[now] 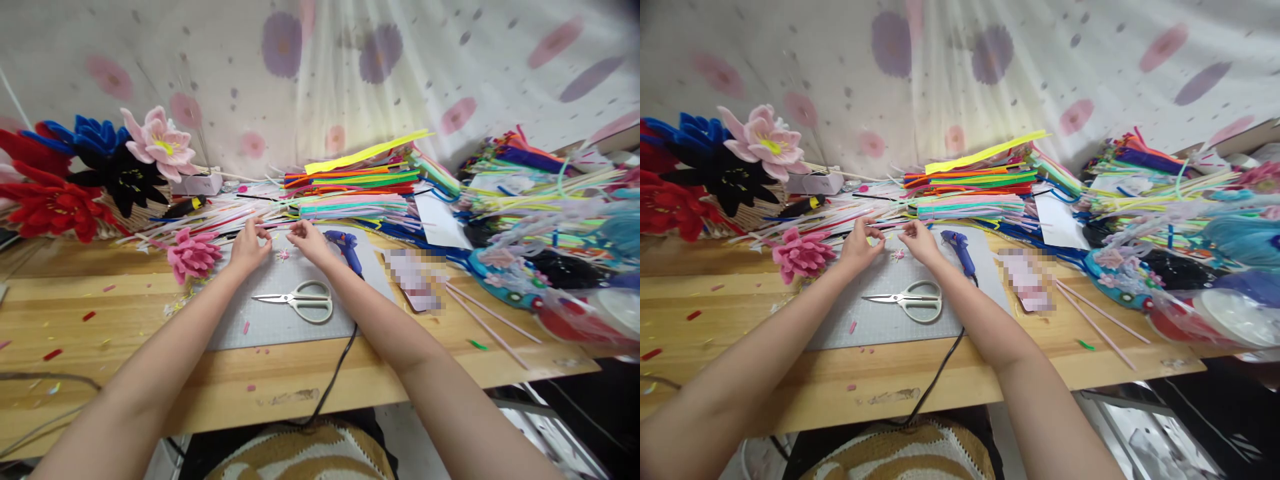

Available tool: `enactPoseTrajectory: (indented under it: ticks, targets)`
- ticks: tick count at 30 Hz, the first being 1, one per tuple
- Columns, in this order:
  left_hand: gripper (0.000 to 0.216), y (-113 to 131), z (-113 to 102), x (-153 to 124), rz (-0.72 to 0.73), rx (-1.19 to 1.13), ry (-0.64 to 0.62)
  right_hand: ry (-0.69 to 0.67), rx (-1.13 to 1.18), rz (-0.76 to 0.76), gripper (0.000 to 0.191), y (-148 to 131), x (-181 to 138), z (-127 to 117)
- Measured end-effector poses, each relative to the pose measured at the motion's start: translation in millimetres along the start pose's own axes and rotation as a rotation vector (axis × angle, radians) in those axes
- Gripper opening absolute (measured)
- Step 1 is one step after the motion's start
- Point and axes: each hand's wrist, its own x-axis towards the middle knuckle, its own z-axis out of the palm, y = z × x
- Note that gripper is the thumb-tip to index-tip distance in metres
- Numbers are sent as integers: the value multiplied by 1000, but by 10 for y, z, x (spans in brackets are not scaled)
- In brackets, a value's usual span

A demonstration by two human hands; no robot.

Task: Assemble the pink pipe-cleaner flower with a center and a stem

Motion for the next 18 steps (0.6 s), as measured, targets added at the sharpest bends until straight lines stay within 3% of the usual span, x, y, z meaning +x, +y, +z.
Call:
enactPoseTrajectory:
  ticks: [7,14,18]
  targets:
    - [42,-24,-19,2,59,30,24,-19,51,89,27,-27,184,216]
    - [39,-87,-9,3,48,63,44,148,-51,-5,27,-64,197,123]
    - [38,-116,39,-3,116,71,90,137,26,53,28,-38,146,80]
